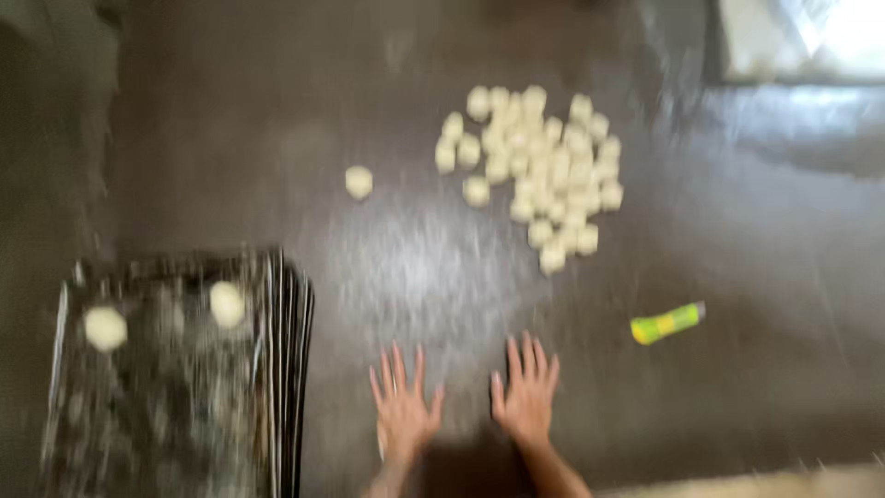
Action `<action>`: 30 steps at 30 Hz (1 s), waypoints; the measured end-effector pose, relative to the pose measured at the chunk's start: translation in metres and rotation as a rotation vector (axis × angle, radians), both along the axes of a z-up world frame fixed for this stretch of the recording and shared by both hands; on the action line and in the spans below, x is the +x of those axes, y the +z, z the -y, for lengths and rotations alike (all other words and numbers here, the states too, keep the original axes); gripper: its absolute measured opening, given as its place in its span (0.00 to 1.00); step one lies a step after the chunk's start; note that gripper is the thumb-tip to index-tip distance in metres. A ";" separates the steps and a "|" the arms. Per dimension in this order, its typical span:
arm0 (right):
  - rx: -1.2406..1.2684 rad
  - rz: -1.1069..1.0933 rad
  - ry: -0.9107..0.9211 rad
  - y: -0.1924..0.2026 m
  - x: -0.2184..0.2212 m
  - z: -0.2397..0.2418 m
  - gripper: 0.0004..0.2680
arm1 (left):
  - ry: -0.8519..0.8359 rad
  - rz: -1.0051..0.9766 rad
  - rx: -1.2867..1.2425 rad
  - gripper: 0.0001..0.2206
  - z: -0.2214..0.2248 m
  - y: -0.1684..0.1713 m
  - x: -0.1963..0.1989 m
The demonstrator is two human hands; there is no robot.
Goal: The person shapes small pieces of dough into cylindrical rolls by hand on a table and places them onto a baking tray. The person also uses a small tool to brush a liquid onto the shaped dough rolls on the tray.
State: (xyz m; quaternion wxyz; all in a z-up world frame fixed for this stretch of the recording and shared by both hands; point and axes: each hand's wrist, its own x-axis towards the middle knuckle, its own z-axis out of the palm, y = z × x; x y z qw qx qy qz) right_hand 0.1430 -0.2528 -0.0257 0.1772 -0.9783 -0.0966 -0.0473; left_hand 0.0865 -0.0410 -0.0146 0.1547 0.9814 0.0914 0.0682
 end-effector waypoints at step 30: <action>0.068 0.015 -0.184 0.015 -0.046 0.018 0.25 | -0.032 0.034 -0.122 0.31 0.007 0.025 -0.029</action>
